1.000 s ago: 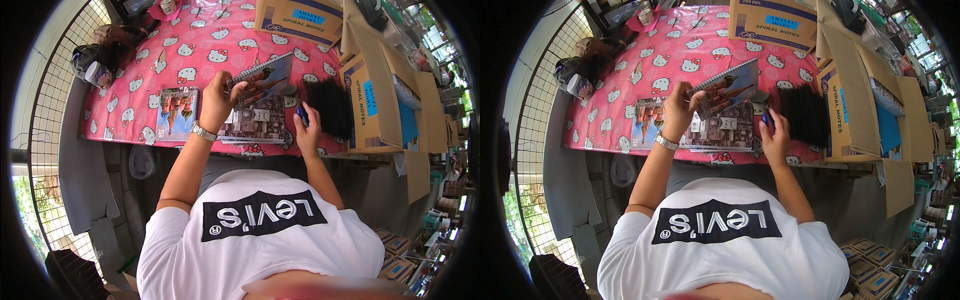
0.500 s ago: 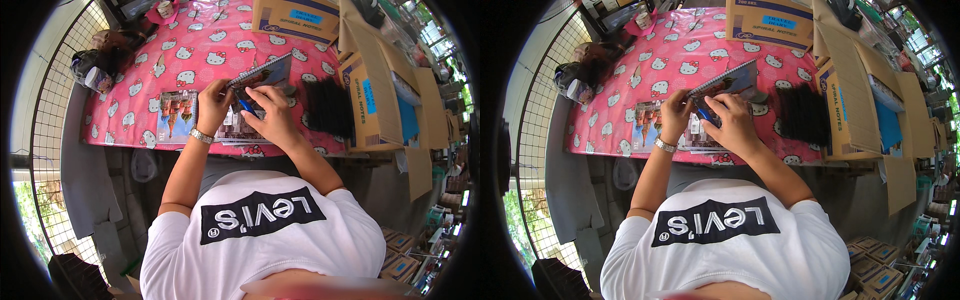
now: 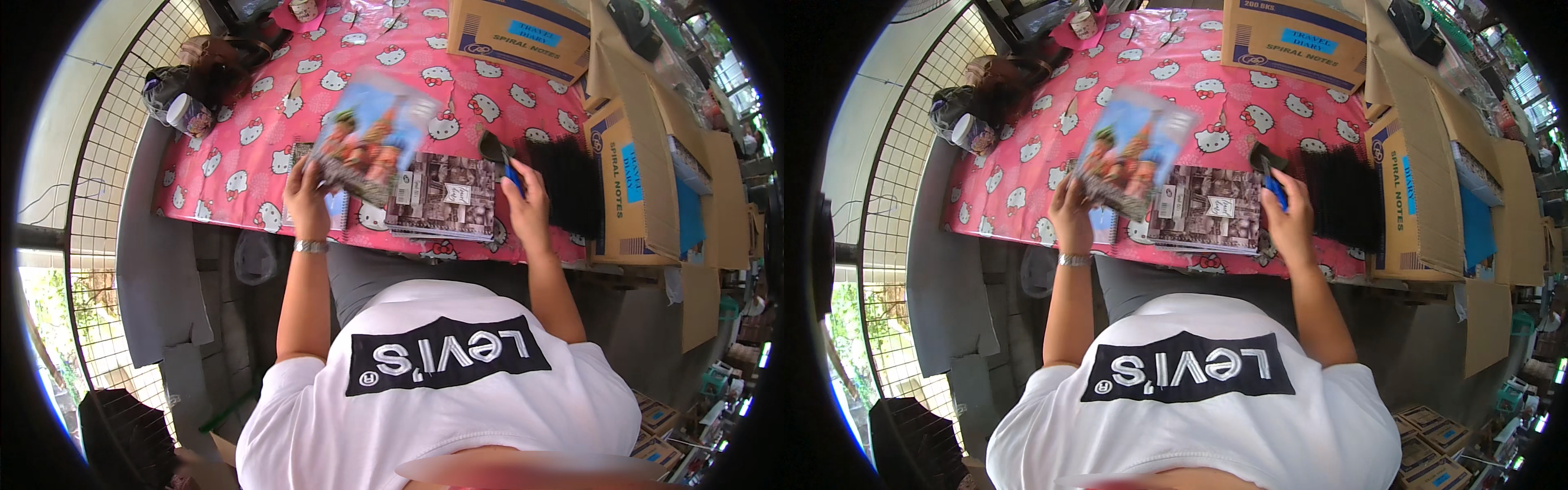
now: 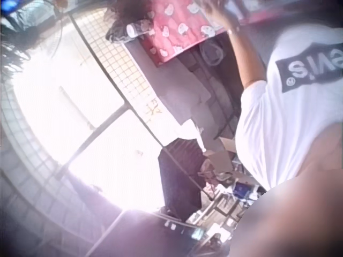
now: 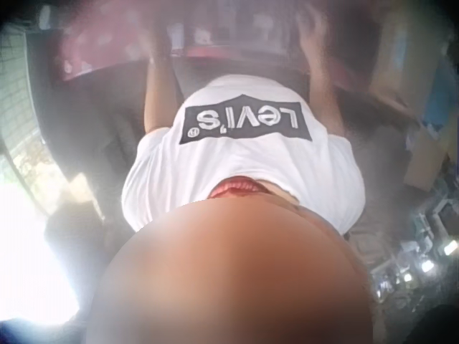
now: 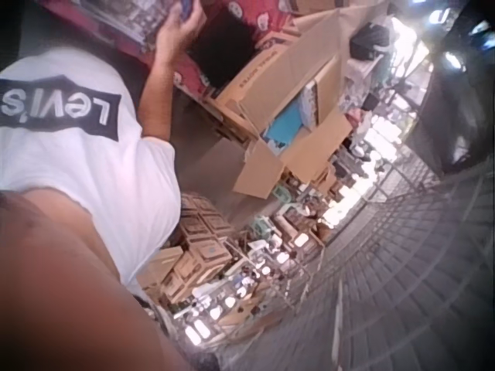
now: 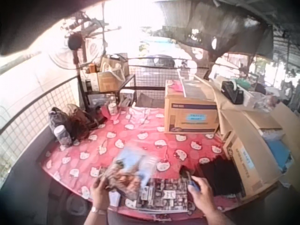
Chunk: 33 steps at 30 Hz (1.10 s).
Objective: The person applies small rectangular stickers to the covers of spiral-bound notebooks using a green sponge-like tool. They handle multiple notebooks one at a time, placing each sticker on the front cover and smoothing it down. The person also uses a tape dispenser to seal a cardboard box at the end.
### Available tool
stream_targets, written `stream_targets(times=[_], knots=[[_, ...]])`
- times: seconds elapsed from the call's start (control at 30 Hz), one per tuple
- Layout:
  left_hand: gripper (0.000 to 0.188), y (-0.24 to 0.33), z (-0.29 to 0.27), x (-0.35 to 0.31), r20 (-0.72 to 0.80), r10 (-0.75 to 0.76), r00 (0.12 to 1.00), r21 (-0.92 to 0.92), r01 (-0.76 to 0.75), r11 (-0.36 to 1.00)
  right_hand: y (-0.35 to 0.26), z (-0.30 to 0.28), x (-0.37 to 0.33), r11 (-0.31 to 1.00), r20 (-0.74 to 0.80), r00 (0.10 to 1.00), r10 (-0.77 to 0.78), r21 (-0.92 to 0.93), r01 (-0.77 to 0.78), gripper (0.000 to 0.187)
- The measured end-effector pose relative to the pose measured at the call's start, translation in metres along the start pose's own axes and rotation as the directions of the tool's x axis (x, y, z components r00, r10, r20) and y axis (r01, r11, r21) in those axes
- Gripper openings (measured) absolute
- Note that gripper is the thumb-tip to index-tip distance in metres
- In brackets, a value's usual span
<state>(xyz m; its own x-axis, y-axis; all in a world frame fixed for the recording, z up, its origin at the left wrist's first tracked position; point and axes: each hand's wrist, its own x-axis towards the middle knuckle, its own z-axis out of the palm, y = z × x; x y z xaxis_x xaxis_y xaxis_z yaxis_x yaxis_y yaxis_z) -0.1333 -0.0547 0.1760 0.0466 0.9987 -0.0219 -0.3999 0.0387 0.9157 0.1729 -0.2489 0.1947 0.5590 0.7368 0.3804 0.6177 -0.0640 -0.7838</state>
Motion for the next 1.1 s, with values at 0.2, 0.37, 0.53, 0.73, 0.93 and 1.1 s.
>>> stream_targets(times=[0.2,0.37,0.53,0.73,0.93,1.1], knots=[[0.028,-0.035,-0.139,0.01,-0.28,0.054,0.959,0.274,0.026,0.962,0.102,0.006,-0.05,0.892,0.197,0.979,0.046,-0.449,0.048,0.037],[0.03,-0.049,-0.157,0.012,-0.182,0.361,0.915,0.8,-0.075,0.595,0.1,-0.001,0.0,0.89,0.093,0.994,0.059,-0.457,-0.01,0.026],[0.034,-0.052,-0.151,0.003,-0.122,0.385,0.915,0.939,-0.019,0.343,0.122,-0.004,0.041,0.699,0.004,0.99,0.142,-0.708,-0.098,0.028],[0.039,-0.053,-0.16,-0.001,-0.212,0.234,0.949,0.899,0.096,0.427,0.141,-0.005,0.045,0.622,0.032,0.968,0.248,-0.771,-0.134,0.028],[0.03,-0.024,-0.055,-0.006,0.368,0.569,0.735,0.899,-0.437,-0.018,0.143,-0.03,0.059,0.848,-0.079,0.972,0.221,-0.477,-0.231,0.05],[0.031,-0.03,0.085,-0.075,0.968,-0.029,0.248,0.248,-0.949,0.192,0.099,-0.032,0.061,0.974,-0.082,0.976,0.201,-0.093,-0.209,0.043]])
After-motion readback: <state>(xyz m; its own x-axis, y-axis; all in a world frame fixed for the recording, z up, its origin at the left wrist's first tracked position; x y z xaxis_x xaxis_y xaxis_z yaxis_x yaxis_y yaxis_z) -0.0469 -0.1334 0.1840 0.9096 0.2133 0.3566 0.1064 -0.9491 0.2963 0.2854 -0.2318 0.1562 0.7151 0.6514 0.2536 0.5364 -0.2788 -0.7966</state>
